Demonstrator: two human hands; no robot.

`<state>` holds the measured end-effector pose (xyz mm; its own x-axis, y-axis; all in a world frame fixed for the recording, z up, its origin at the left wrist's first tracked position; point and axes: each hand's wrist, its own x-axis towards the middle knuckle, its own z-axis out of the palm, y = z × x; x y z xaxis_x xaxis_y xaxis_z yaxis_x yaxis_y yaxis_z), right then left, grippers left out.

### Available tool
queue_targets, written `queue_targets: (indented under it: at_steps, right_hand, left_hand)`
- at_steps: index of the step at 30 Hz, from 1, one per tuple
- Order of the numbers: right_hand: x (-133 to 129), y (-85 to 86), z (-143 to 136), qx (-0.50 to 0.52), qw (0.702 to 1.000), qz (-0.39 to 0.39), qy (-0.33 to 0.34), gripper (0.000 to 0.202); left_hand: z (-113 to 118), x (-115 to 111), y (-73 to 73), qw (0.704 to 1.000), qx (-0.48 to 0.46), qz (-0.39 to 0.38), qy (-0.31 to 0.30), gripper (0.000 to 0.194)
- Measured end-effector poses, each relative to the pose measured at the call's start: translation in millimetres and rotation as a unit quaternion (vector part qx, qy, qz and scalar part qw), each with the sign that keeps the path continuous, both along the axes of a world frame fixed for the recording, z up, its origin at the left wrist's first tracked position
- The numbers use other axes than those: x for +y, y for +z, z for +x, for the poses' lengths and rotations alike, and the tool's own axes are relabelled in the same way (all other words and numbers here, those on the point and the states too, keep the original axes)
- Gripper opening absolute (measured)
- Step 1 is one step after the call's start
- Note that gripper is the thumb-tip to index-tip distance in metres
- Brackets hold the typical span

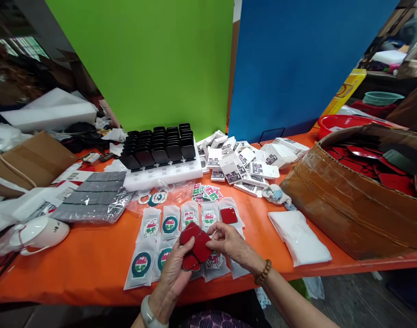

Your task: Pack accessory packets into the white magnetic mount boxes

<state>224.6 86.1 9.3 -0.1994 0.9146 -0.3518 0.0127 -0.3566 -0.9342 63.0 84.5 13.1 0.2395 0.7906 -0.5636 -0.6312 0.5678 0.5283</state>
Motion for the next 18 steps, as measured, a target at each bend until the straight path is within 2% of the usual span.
queue_targets:
  at_steps: [3, 6, 12, 18]
  right_hand:
    - [6.5, -2.4, 5.1, 0.019, 0.999, 0.007, -0.041, 0.03]
    - [25.5, -2.1, 19.7, -0.035, 0.996, 0.041, -0.077, 0.026]
    - [67.1, -10.3, 27.0, -0.185, 0.976, 0.113, 0.006, 0.016]
    - [79.8, -30.4, 14.3, -0.284, 0.945, 0.162, -0.014, 0.018]
  left_hand:
    - [-2.5, -0.2, 0.6, 1.0, 0.01, -0.008, 0.014, 0.048]
    - [-7.6, -1.0, 1.1, 0.999, 0.02, -0.035, 0.023, 0.046]
    - [-16.8, -5.8, 0.6, 0.995, 0.004, -0.086, 0.047, 0.027]
    - [-22.9, -8.6, 0.1, 0.998, -0.004, -0.044, 0.033, 0.036]
